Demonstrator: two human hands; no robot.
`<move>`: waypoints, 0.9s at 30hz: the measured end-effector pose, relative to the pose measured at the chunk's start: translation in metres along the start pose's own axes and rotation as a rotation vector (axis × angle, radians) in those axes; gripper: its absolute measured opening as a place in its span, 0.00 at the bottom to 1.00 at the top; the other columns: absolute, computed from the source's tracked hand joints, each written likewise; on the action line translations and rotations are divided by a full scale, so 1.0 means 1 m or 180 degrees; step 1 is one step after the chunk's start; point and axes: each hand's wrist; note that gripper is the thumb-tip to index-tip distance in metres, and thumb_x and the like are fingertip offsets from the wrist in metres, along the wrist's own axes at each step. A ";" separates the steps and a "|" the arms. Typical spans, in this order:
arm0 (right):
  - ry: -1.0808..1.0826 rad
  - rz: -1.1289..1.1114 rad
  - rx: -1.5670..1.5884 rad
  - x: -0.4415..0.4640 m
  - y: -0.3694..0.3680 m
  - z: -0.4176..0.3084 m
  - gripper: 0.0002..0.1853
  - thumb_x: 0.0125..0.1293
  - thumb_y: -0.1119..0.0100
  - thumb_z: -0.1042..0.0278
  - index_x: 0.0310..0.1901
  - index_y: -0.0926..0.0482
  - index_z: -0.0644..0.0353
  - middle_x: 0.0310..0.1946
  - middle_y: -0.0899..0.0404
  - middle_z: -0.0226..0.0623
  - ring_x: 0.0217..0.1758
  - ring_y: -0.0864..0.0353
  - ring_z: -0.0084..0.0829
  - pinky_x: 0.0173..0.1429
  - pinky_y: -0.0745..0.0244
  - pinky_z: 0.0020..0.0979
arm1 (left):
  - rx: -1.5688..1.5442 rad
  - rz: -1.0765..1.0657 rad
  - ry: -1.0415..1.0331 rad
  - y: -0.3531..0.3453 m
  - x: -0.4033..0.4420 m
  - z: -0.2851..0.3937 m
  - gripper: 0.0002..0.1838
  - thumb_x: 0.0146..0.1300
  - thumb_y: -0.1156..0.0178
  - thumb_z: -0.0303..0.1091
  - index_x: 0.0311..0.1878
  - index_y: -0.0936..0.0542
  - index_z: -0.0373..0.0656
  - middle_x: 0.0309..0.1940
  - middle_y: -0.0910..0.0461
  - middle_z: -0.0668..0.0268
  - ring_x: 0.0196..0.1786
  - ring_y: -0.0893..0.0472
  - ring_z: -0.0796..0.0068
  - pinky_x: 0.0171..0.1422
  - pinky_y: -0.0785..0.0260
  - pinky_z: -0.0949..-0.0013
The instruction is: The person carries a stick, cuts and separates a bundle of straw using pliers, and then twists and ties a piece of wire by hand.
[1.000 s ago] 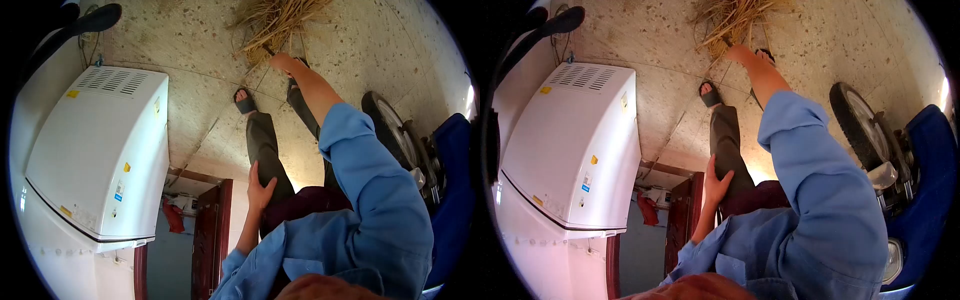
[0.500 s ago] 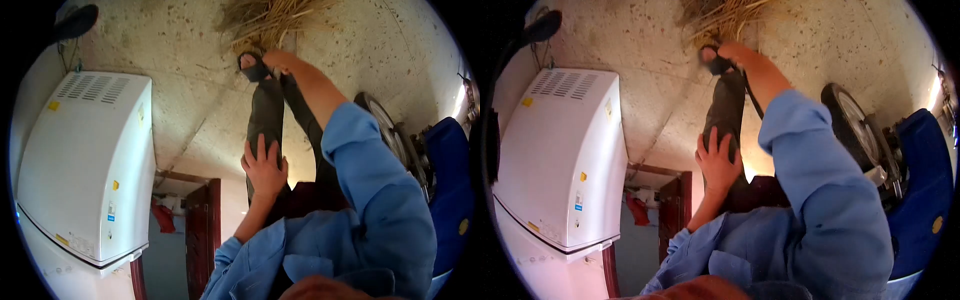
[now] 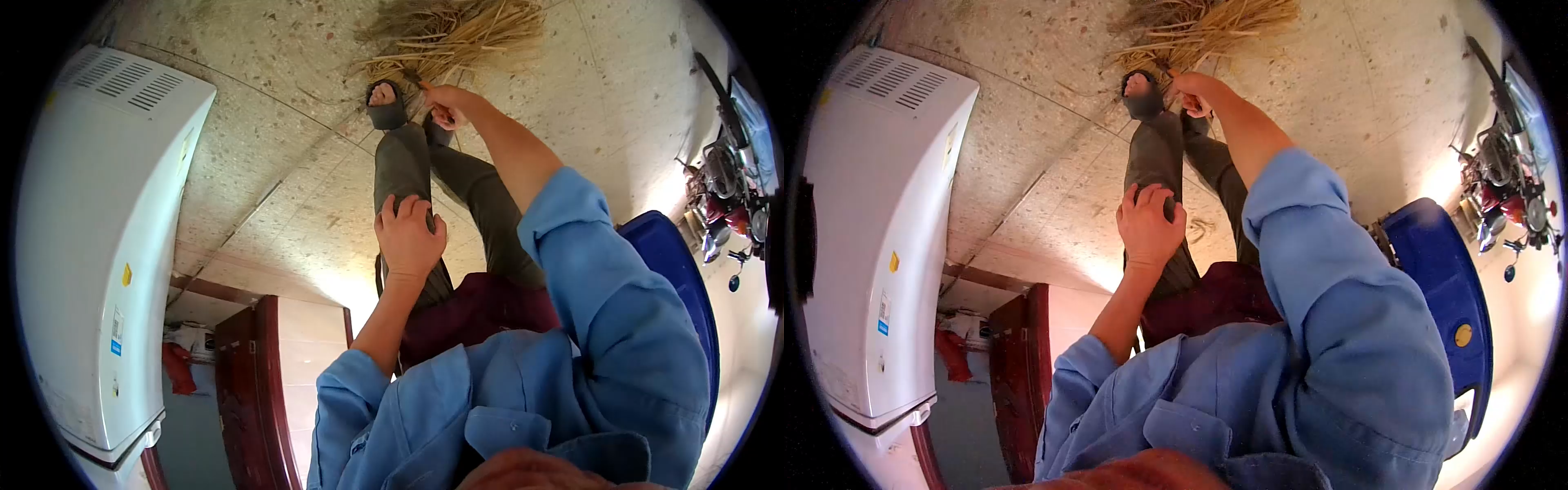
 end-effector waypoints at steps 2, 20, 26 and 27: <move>0.0246 0.0010 0.0098 0.002 -0.002 -0.012 0.22 0.61 0.54 0.66 0.11 0.48 0.52 0.10 0.48 0.31 0.14 0.48 0.25 0.21 0.51 0.28 | 0.0031 -0.0042 0.0162 0.001 0.002 -0.005 0.10 0.46 0.42 0.37 0.34 0.22 0.48 0.43 0.24 0.68 0.54 0.33 0.53 0.56 0.40 0.53; -0.0724 -0.0421 0.0064 0.026 0.026 -0.027 0.24 0.65 0.55 0.53 0.56 0.39 0.61 0.27 0.30 0.44 0.28 0.29 0.38 0.39 0.29 0.45 | -0.1028 0.0440 0.0601 -0.029 0.011 0.079 0.10 0.45 0.42 0.37 0.32 0.23 0.48 0.37 0.23 0.69 0.53 0.31 0.56 0.59 0.49 0.44; -0.0611 -0.0494 -0.0160 -0.012 0.032 -0.068 0.31 0.65 0.57 0.52 0.60 0.46 0.69 0.58 0.43 0.55 0.61 0.39 0.46 0.60 0.37 0.53 | -0.1751 0.0424 0.0970 -0.035 0.001 0.083 0.07 0.51 0.45 0.32 0.34 0.23 0.46 0.38 0.22 0.67 0.45 0.25 0.67 0.58 0.43 0.56; -0.0553 -0.0721 -0.0355 -0.016 0.035 -0.074 0.33 0.66 0.57 0.52 0.62 0.51 0.72 0.57 0.41 0.58 0.60 0.37 0.45 0.58 0.36 0.52 | -0.1808 0.0425 0.0988 -0.038 0.004 0.078 0.07 0.51 0.45 0.32 0.34 0.23 0.46 0.38 0.22 0.67 0.45 0.25 0.67 0.58 0.43 0.56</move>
Point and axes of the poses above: each hand's wrist, its own x-axis towards the middle knuckle, its own y-axis out of the back of the hand, z = x × y
